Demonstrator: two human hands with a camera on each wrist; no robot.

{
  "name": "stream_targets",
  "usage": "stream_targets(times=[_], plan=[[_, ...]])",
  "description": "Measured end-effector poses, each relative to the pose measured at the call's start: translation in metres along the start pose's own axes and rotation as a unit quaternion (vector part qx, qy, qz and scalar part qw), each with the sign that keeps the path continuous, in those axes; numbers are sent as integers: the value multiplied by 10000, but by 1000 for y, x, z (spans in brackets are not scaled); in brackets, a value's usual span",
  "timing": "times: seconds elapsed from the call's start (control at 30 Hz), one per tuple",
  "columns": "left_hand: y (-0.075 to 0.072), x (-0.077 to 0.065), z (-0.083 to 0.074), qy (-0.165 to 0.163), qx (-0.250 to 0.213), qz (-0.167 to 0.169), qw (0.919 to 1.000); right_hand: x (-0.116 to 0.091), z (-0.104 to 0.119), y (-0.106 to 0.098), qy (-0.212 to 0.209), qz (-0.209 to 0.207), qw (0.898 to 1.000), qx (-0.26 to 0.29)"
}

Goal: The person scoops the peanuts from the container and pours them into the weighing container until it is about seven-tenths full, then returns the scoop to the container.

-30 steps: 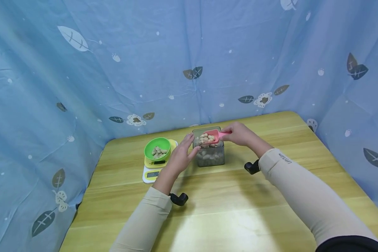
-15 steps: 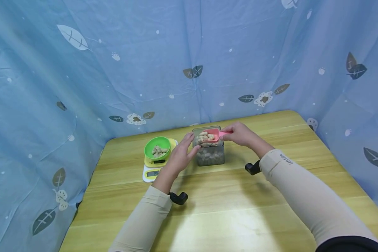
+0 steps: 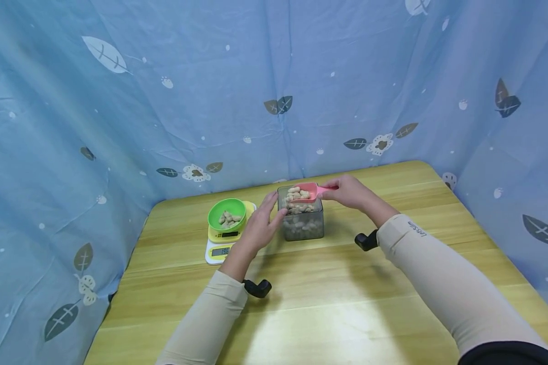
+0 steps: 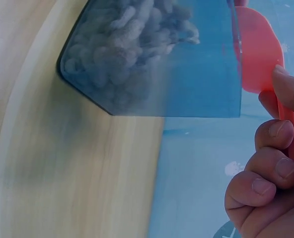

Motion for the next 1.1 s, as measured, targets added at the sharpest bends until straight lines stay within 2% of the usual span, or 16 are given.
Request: stream_targets(times=[0.2,0.43,0.77,0.93,1.1], plan=[[-11,-5,9,-122,-214,-182,9995,1,11,-1,-179,25,9998,79],[-29,-16,37,-347,-103,-422,9985,9,30,8,-356,49,9993,133],[-55,-41,84,-952,-90,-706,9929,25,65,40,-480,203,9981,322],[-60,-54,104,-1265,-84,-819,9885,35,81,61,-496,268,9979,325],[-61,-65,121,-1409,-58,-758,9871,44,91,82,-492,320,9978,322]])
Point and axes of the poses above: each hand's wrist, its own x-axis towards the middle knuckle, its own y-axis out of the palm, z = x × y, the point moved 2 cm from there along x, towards the middle knuckle, and after that the axes turned 6 degrees about x, right-handed, at the moved point
